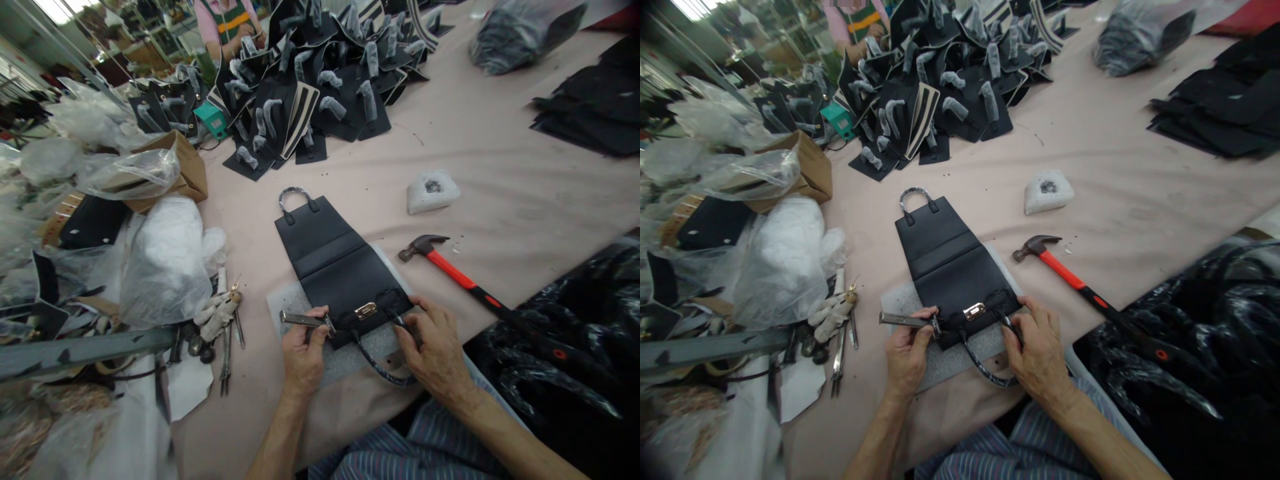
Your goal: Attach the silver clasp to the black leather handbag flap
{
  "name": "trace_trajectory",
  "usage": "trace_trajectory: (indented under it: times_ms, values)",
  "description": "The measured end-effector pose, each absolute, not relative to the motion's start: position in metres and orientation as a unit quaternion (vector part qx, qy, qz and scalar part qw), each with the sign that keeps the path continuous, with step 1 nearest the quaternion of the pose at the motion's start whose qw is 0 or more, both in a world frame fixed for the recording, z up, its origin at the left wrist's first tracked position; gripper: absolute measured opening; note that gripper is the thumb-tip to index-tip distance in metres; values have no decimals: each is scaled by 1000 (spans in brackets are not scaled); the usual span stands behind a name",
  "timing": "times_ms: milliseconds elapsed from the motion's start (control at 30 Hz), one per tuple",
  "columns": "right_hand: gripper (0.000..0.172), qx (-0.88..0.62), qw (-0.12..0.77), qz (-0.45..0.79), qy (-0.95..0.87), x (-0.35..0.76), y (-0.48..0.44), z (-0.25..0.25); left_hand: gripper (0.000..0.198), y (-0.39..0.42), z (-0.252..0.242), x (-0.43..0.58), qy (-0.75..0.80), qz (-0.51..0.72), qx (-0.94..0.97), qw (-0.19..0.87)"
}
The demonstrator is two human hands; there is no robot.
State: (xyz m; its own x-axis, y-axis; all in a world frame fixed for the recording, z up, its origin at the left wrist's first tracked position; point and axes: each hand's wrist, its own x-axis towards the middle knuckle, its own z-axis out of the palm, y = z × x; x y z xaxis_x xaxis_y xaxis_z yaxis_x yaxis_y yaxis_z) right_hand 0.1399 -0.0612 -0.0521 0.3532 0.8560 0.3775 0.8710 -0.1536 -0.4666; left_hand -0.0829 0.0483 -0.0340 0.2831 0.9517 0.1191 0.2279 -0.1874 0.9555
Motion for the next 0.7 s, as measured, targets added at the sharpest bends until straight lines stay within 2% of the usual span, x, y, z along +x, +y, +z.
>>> trace_trajectory:
  times_ms: [167,500,700]
  values:
    - [7,-759,325,4,-564,141,-62,-51,17,49,-31,-79,451,382,692,414]
    - [7,-752,351,26,-557,143,-66,-51,17,51,-31,-79,447,383,702,400]
    - [10,-743,363,34,-562,147,-69,-55,14,43,-37,-75,425,401,745,322]
